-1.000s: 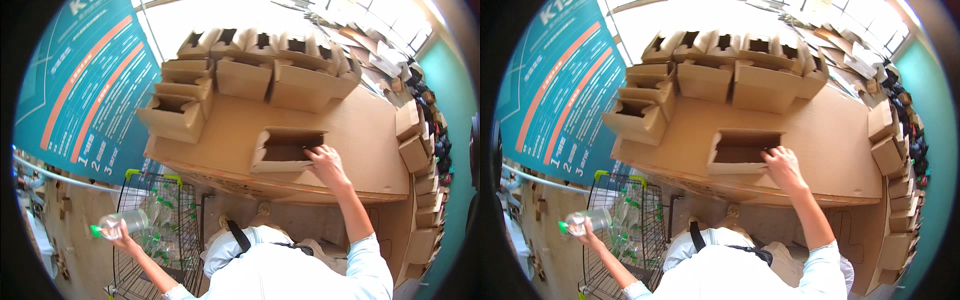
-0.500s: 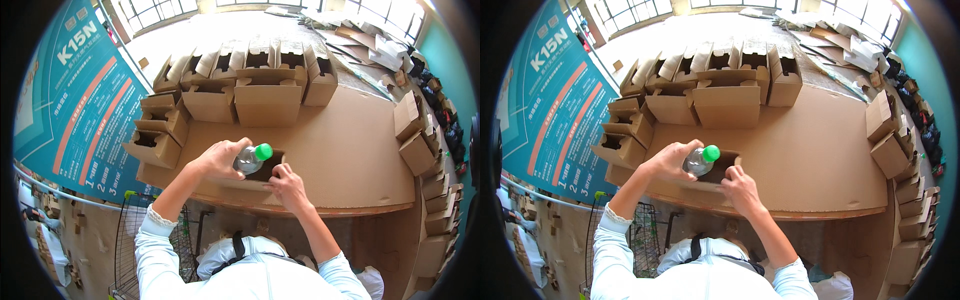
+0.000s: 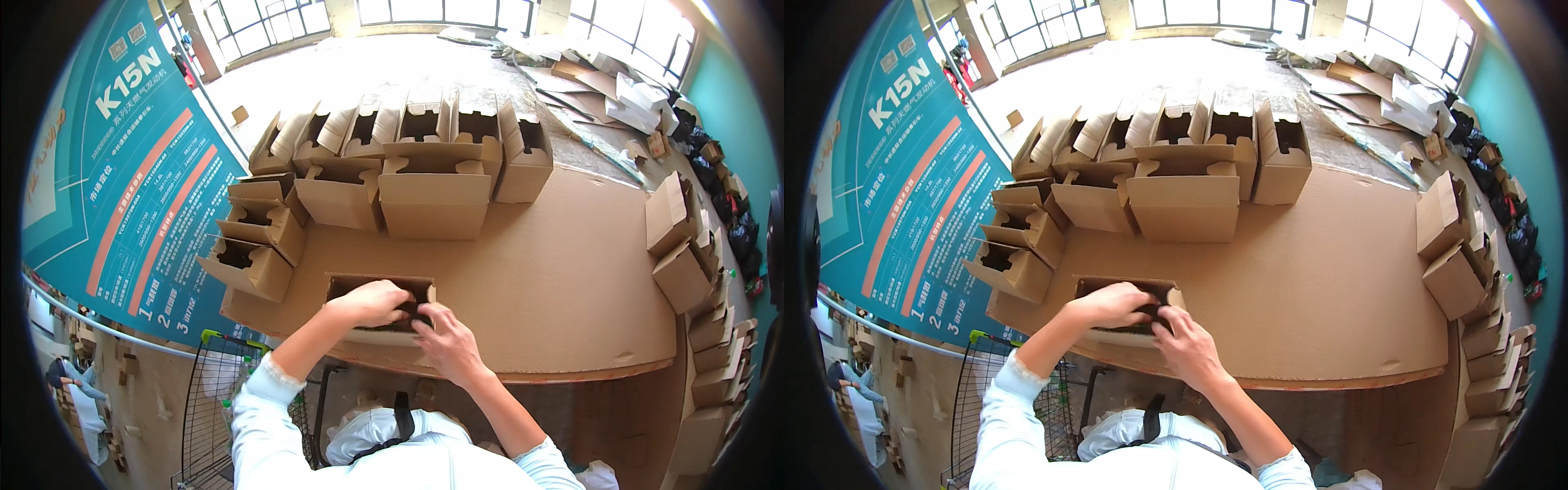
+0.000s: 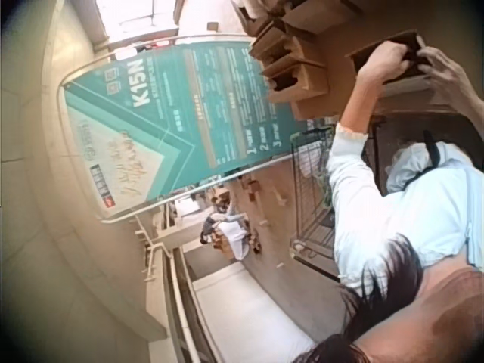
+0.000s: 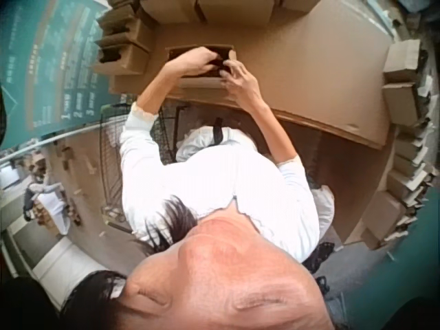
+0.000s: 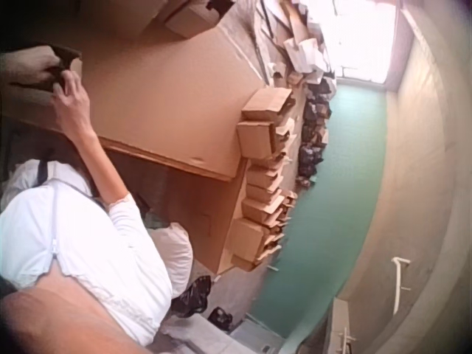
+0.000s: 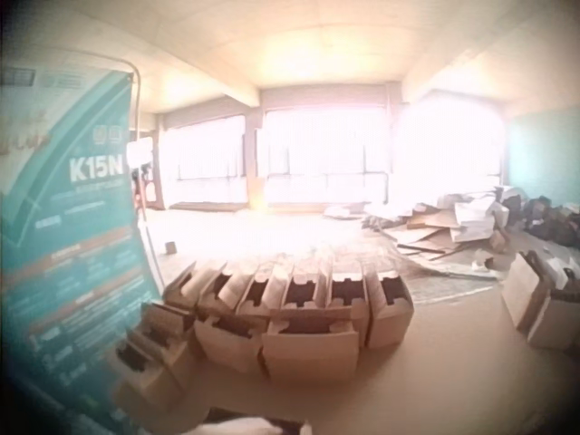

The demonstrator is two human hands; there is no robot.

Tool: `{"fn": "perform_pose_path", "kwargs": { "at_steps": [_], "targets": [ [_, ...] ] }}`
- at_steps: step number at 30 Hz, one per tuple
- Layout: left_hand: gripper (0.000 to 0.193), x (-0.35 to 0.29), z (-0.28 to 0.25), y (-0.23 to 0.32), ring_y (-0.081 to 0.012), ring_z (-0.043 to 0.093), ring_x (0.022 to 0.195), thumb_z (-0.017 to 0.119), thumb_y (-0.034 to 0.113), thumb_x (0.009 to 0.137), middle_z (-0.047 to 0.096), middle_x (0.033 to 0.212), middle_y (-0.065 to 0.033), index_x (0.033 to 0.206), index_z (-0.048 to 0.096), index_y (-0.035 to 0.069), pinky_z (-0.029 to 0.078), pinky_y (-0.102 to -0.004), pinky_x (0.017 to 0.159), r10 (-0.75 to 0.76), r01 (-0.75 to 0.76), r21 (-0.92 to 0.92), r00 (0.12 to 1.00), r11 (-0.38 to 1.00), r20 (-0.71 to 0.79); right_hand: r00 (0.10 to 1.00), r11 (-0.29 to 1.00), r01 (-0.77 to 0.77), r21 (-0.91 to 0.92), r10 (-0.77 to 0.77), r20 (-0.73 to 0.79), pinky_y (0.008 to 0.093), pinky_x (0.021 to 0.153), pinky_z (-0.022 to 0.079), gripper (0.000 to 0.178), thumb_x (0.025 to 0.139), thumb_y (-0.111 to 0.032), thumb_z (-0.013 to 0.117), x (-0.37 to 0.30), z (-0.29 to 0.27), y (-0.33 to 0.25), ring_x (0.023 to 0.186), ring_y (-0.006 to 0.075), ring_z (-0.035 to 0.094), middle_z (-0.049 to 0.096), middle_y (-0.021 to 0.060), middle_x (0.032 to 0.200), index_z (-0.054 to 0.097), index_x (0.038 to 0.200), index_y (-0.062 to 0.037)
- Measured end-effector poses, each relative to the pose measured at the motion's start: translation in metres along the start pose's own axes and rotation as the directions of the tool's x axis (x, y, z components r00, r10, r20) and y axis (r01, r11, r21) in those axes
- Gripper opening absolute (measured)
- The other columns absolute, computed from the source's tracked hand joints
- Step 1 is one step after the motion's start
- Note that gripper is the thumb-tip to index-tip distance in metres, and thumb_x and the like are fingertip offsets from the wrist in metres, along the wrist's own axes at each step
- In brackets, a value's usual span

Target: The person places green-capped bottles into cardboard boxes on a table, folding the cardboard flaps to secure each bottle inside. The person takes the bottles from a shopping cart and places the filled boxes onto a stack.

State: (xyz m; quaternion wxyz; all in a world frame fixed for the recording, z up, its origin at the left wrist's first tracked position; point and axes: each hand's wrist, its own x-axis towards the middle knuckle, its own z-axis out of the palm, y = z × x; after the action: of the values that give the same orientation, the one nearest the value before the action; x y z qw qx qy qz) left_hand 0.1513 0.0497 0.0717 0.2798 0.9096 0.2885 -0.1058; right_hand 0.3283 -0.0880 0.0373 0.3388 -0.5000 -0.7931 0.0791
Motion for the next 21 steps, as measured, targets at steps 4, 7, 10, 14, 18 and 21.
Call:
{"fn": "perform_pose_path", "kwargs": {
  "at_steps": [4, 7, 10, 14, 18, 21],
  "targets": [
    [0.045, -0.089, -0.013, 0.017, -0.0344, 0.058, 0.119, 0.074, 0.024, 0.082, 0.063, 0.125, -0.0191, 0.119, 0.062, 0.001, 0.046, -0.0420, 0.102, -0.079, -0.113, -0.250, 0.758, 0.962, -0.647, 0.963, 0.975, -0.148, 0.168, 0.181, -0.199, 0.0430, 0.104, 0.045, 0.061, 0.077, -0.011, 0.077, -0.010, -0.010, 0.006, 0.129, 0.0337, 0.047, 0.054, 0.0135, 0.133, 0.050, 0.132, -0.0067],
    [0.039, -0.123, 0.044, 0.011, -0.0296, 0.063, 0.112, 0.077, 0.021, 0.081, 0.067, 0.117, -0.0164, 0.112, 0.065, 0.003, 0.047, -0.0403, 0.100, -0.295, -0.002, -0.330, 0.439, 0.944, -0.849, 0.967, 0.943, -0.174, 0.283, 0.218, -0.133, 0.0443, 0.108, 0.042, 0.060, 0.076, -0.010, 0.079, -0.011, 0.008, 0.004, 0.122, 0.0329, 0.055, 0.061, 0.0137, 0.125, 0.053, 0.130, -0.0040],
    [0.031, -0.113, 0.095, -0.012, -0.0238, 0.066, 0.098, 0.077, 0.021, 0.083, 0.069, 0.103, -0.0130, 0.105, 0.064, 0.003, 0.050, -0.0357, 0.090, -0.429, -0.078, -0.493, 0.388, 0.867, -0.816, 0.991, 0.983, -0.113, 0.145, 0.121, -0.050, 0.0440, 0.107, 0.042, 0.055, 0.073, -0.013, 0.082, -0.017, 0.041, 0.016, 0.106, 0.0329, 0.063, 0.069, 0.0149, 0.105, 0.060, 0.123, -0.0038],
    [0.056, -0.096, 0.080, -0.027, -0.0242, 0.059, 0.105, 0.082, 0.019, 0.077, 0.060, 0.111, -0.0114, 0.122, 0.052, 0.005, 0.047, -0.0366, 0.089, -0.568, 0.035, -0.602, 0.378, 0.798, -0.731, 0.948, 0.943, -0.303, 0.136, 0.313, -0.056, 0.0477, 0.112, 0.036, 0.078, 0.068, -0.023, 0.086, 0.012, 0.033, 0.007, 0.126, 0.0317, 0.051, 0.058, 0.0153, 0.130, 0.051, 0.136, -0.0084],
    [0.095, -0.091, 0.055, -0.035, -0.0314, 0.036, 0.139, 0.084, 0.020, 0.069, 0.042, 0.147, -0.0162, 0.149, 0.034, 0.010, 0.030, -0.0454, 0.115, -0.309, 0.210, -0.247, 0.350, 0.946, -0.884, 0.971, 0.962, -0.191, -0.196, 0.156, -0.180, 0.0522, 0.119, 0.023, 0.089, 0.066, -0.029, 0.087, 0.059, 0.009, 0.003, 0.138, 0.0335, 0.038, 0.051, 0.0152, 0.139, 0.045, 0.142, -0.0090],
    [0.101, -0.093, 0.043, -0.044, -0.0316, 0.020, 0.149, 0.083, 0.025, 0.070, 0.028, 0.159, -0.0118, 0.154, 0.027, 0.013, 0.018, -0.0481, 0.121, -0.180, 0.267, -0.006, 0.633, 0.964, -0.753, 0.993, 0.961, -0.118, -0.251, 0.116, -0.021, 0.0537, 0.120, 0.019, 0.089, 0.070, -0.039, 0.083, 0.073, 0.006, 0.005, 0.142, 0.0335, 0.033, 0.046, 0.0157, 0.143, 0.044, 0.144, -0.0083]
  ]
}}
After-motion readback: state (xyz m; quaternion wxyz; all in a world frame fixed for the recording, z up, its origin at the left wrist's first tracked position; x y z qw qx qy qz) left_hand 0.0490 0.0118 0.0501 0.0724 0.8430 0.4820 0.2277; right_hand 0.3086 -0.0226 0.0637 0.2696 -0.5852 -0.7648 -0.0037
